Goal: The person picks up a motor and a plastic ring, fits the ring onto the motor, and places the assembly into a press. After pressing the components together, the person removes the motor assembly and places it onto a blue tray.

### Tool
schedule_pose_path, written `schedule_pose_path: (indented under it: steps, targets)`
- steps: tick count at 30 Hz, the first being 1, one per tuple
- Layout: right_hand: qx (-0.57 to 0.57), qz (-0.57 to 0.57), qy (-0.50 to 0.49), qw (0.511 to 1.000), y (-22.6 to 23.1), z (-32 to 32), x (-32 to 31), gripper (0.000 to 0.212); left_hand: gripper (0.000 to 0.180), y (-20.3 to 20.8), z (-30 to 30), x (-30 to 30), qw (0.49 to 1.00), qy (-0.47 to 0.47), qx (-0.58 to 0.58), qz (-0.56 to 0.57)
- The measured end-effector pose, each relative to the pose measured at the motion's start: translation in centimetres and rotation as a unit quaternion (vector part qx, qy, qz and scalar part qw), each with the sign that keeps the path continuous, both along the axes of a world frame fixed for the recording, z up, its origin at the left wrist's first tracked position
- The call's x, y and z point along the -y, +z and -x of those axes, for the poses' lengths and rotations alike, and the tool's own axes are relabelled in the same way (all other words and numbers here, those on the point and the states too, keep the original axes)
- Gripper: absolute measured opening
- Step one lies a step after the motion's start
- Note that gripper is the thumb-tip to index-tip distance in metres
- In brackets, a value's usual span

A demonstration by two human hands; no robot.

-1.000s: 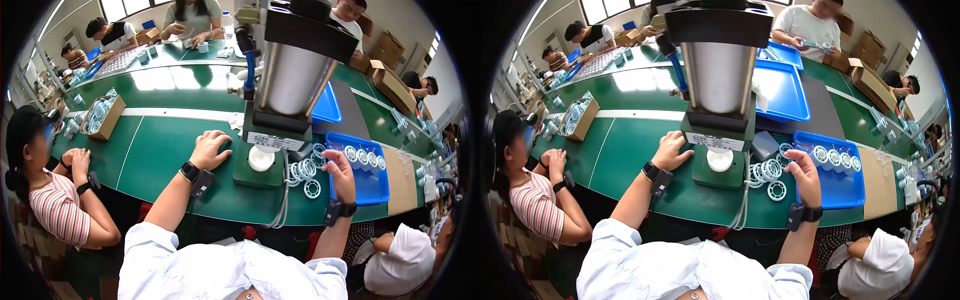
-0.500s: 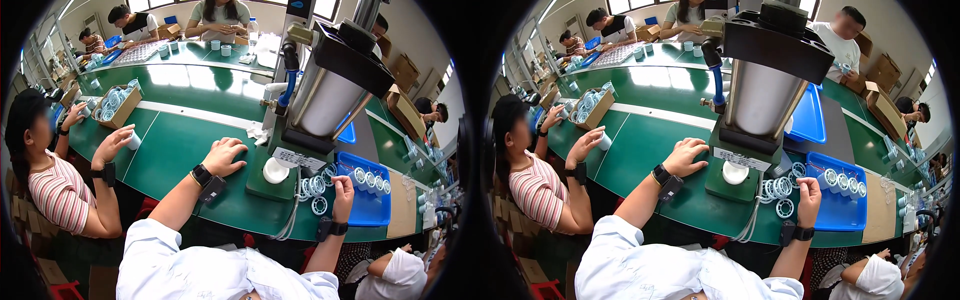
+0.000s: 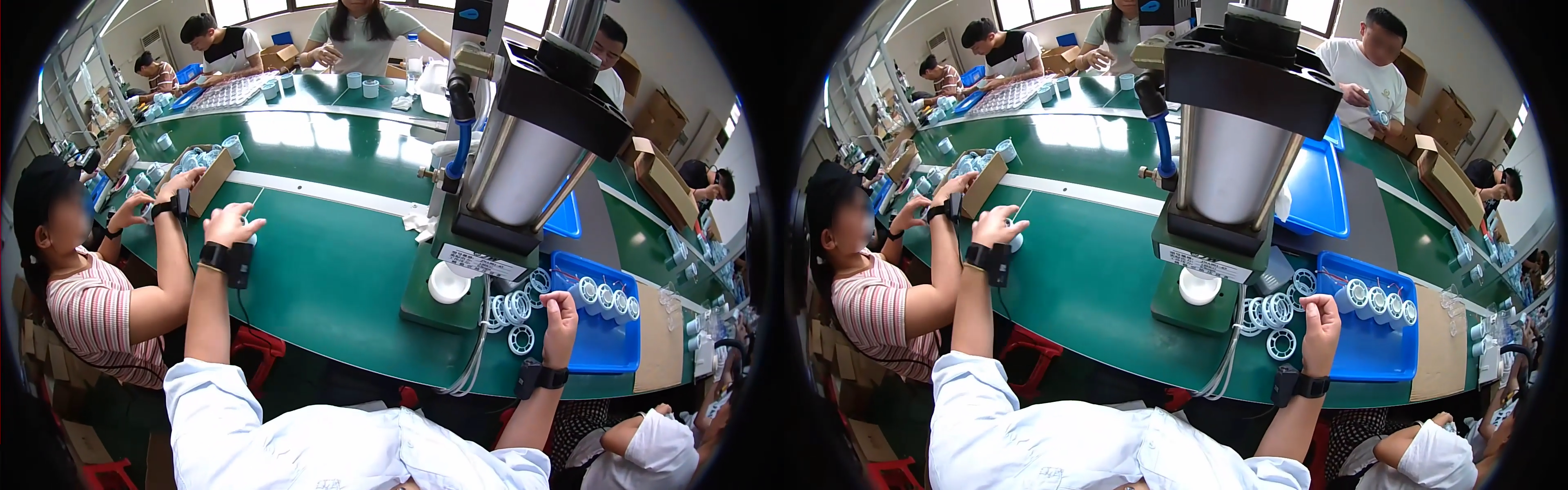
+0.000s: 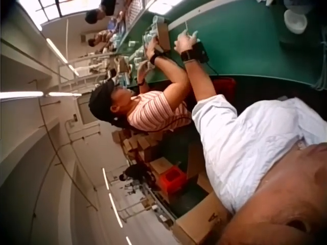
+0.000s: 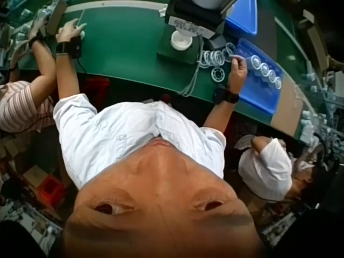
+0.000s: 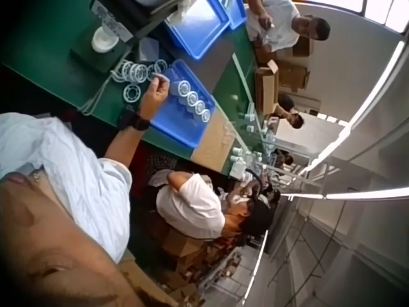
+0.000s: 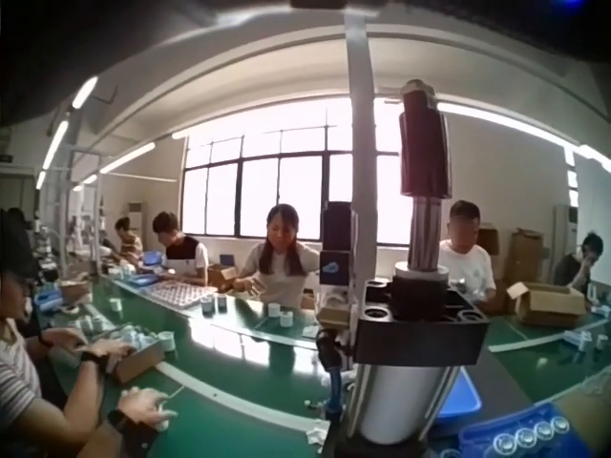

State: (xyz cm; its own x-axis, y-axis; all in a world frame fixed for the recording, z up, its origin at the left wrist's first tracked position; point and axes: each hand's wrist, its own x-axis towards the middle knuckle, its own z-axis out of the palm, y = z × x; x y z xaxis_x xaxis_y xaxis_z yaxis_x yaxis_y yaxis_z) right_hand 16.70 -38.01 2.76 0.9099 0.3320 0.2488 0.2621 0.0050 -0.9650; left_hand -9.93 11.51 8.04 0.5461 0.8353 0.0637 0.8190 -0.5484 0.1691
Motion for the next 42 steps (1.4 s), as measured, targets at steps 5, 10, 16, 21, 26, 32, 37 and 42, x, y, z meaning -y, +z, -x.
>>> schedule_pose_path:
  steps: [5, 10, 16, 21, 26, 32, 37, 42]
  targets:
    - [0.011, 0.022, 0.022, 0.999, 0.2, -0.1, -0.8, 0.011, 0.066, -3.9, 5.4, -2.2, 0.963, -0.177, 0.168, 0.116]
    - [0.003, 0.033, 0.022, 0.999, 0.4, -0.2, -0.5, 0.011, 0.069, -2.3, 1.1, 6.3, 0.96, -0.229, 0.152, 0.06]
    - [0.011, 0.03, 0.023, 0.999, 0.3, -0.2, -0.6, 0.011, 0.057, -3.1, -2.5, 10.4, 0.91, -0.272, 0.268, 0.16]
    - [0.006, 0.026, 0.019, 0.999, -0.1, -0.4, -0.4, 0.01, 0.056, -0.2, -9.3, 17.8, 0.836, -0.365, 0.35, 0.215]
    - [0.009, 0.009, 0.029, 0.999, -0.1, -0.5, -0.2, 0.01, 0.051, 0.2, -13.7, 21.9, 0.805, -0.42, 0.348, 0.234]
    - [0.01, 0.008, 0.044, 0.999, 0.0, -0.5, -0.2, 0.009, 0.052, 0.3, -14.2, 23.0, 0.818, -0.426, 0.295, 0.248]
    - [0.071, 0.18, 0.05, 0.98, 1.1, 0.2, -2.2, 0.018, 0.054, 0.2, -14.1, 22.4, 0.812, -0.418, 0.28, 0.296]
    - [0.344, 0.367, 0.059, 0.862, 1.4, 0.7, -4.3, 0.031, 0.05, -2.8, -13.7, 18.1, 0.735, -0.455, 0.366, 0.346]
